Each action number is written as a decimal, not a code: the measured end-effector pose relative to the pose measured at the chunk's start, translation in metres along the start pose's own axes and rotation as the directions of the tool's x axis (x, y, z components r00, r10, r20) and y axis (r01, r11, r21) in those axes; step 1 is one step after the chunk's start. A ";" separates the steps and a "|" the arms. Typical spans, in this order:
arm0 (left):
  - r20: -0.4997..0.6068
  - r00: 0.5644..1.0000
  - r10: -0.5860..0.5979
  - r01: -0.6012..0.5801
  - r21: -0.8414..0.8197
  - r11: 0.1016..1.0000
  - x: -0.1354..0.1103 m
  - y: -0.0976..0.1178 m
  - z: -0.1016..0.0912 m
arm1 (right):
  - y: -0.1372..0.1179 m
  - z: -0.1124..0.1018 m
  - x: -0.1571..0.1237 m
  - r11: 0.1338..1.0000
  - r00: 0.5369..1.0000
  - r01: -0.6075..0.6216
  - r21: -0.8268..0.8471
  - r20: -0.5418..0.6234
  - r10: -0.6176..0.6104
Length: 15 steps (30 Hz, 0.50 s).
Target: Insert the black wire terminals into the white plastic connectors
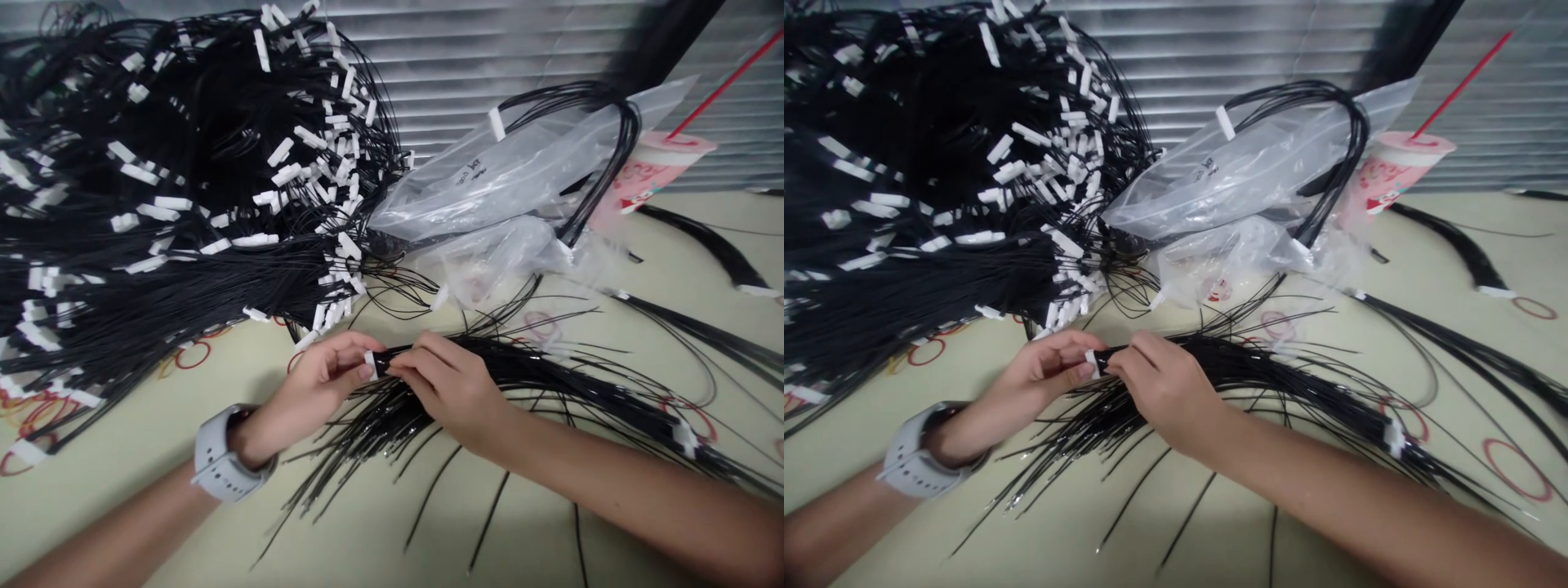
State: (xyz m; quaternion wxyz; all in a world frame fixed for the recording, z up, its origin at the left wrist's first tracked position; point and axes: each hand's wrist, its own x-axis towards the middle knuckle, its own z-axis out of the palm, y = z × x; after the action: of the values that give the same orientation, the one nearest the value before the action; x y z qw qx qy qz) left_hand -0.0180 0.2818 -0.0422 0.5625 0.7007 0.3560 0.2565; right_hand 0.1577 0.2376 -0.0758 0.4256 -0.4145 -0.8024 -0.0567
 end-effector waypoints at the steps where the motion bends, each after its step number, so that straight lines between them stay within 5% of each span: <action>1: 0.003 1.000 0.003 -0.003 0.009 1.000 -0.001 0.000 0.000 | 0.000 0.000 0.001 1.000 1.000 0.001 -0.001 -0.002 -0.001; 15: 0.102 0.994 0.038 -0.050 0.120 0.992 -0.004 0.000 0.000 | 0.000 0.005 0.003 0.999 0.999 0.036 0.038 0.020 -0.036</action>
State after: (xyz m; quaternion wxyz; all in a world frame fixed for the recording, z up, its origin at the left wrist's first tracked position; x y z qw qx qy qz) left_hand -0.0199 0.2786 -0.0421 0.5297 0.7534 0.3272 0.2115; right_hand 0.1533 0.2415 -0.0764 0.4239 -0.3925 -0.8150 -0.0450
